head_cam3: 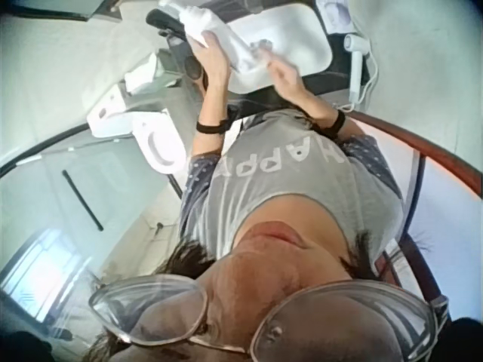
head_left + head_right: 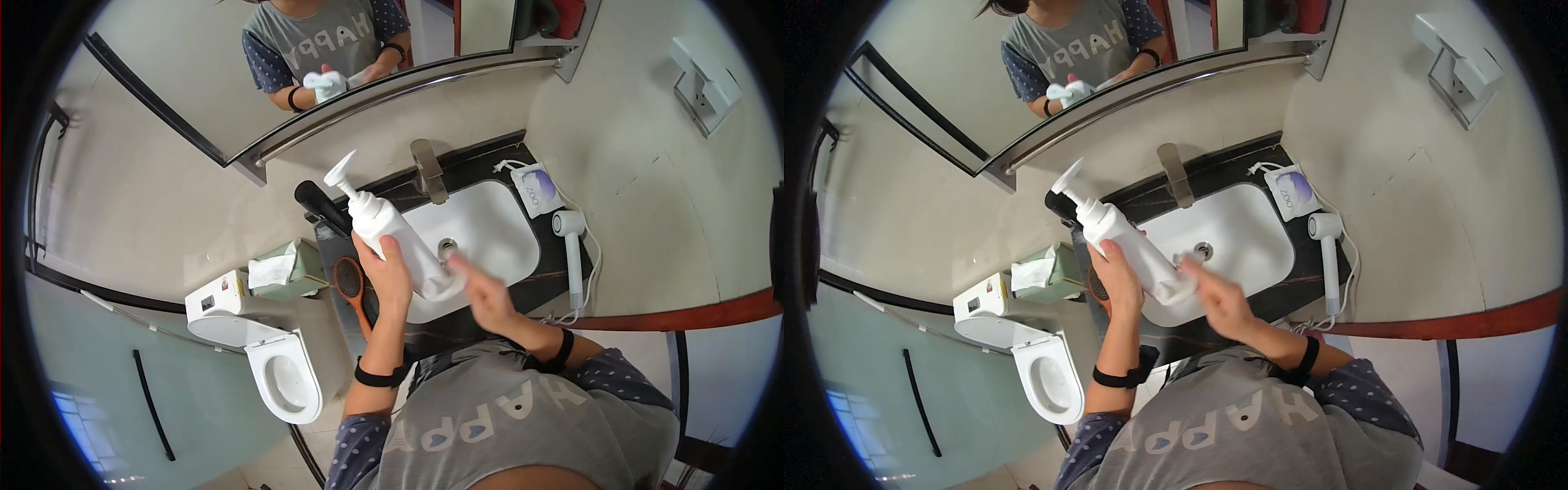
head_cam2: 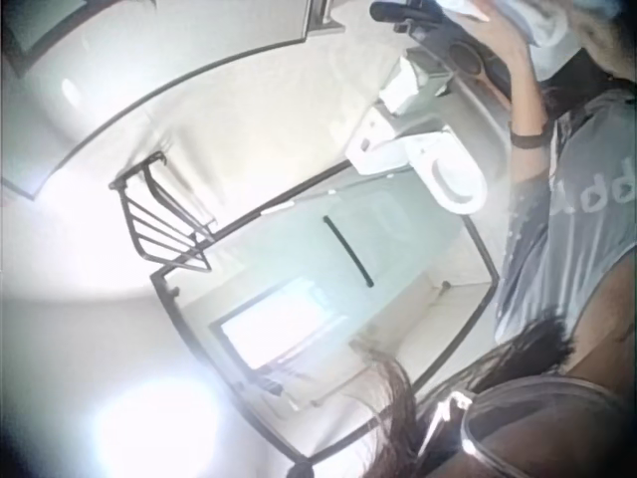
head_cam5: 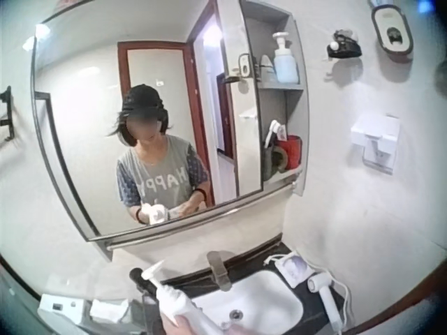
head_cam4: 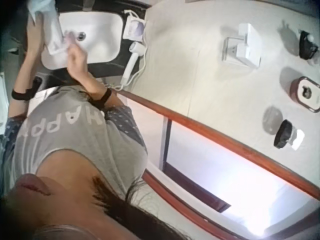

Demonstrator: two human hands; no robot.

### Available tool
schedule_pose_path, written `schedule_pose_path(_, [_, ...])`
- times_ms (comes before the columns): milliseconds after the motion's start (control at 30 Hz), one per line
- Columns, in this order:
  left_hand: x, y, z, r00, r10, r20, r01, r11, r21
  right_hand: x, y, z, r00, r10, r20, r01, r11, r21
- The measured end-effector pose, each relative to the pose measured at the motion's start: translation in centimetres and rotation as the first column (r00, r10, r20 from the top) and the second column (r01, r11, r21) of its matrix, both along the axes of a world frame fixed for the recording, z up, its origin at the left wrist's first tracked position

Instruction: Cleaning the sink faucet with a cloth and organizing personal care items on the counter.

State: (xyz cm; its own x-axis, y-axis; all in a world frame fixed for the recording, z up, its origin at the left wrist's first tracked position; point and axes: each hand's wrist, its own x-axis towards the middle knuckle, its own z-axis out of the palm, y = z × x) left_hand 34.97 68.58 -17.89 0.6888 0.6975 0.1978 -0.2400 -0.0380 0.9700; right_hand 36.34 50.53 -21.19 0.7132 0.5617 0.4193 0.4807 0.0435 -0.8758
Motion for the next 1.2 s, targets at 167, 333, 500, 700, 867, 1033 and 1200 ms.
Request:
schedule_pose_path(167, [-0.8, -1.8, 1.2, 0.998, -0.023, 0.050, 0.004, 0.941, 0.339, 3.3, 2.7, 7.5, 0.956, -0.075, -0.284, 0.204, 0.865, 0.459])
schedule_pose_path(333, [-0.8, -4.9, 1.9, 0.993, 0.011, -0.114, 0.021, 0.962, 0.271, 3.4, 5.0, 7.6, 0.969, -0.203, 0.140, 0.171, 0.962, 0.213])
schedule_pose_path(500, [-1.3, -4.6, 1.4, 0.973, -0.026, -0.231, 0.097, 0.949, 0.300, 3.2, 6.2, 7.9, 0.946, -0.239, 0.221, 0.201, 0.963, 0.179])
schedule_pose_path(700, [-1.9, -3.6, 1.0, 0.914, -0.394, 0.091, 0.395, 0.918, 0.007, 6.3, 5.9, 6.4, 0.980, -0.178, -0.094, 0.197, 0.943, 0.270])
schedule_pose_path(867, [-2.0, -3.0, -0.1, 0.886, -0.446, 0.126, 0.463, 0.849, -0.254, 5.4, 6.2, 5.7, 0.972, -0.054, -0.228, 0.115, 0.958, 0.262])
schedule_pose_path(1033, [-2.2, -3.0, 0.2, 0.913, -0.408, 0.000, 0.408, 0.913, -0.012, 5.0, 5.8, 5.3, 0.966, -0.239, 0.100, 0.213, 0.953, 0.216])
schedule_pose_path(1200, [-1.7, -2.0, -0.9, 0.960, -0.245, 0.135, 0.238, 0.969, 0.066, 2.5, 4.4, 4.7, 0.976, -0.087, 0.201, 0.071, 0.994, 0.084])
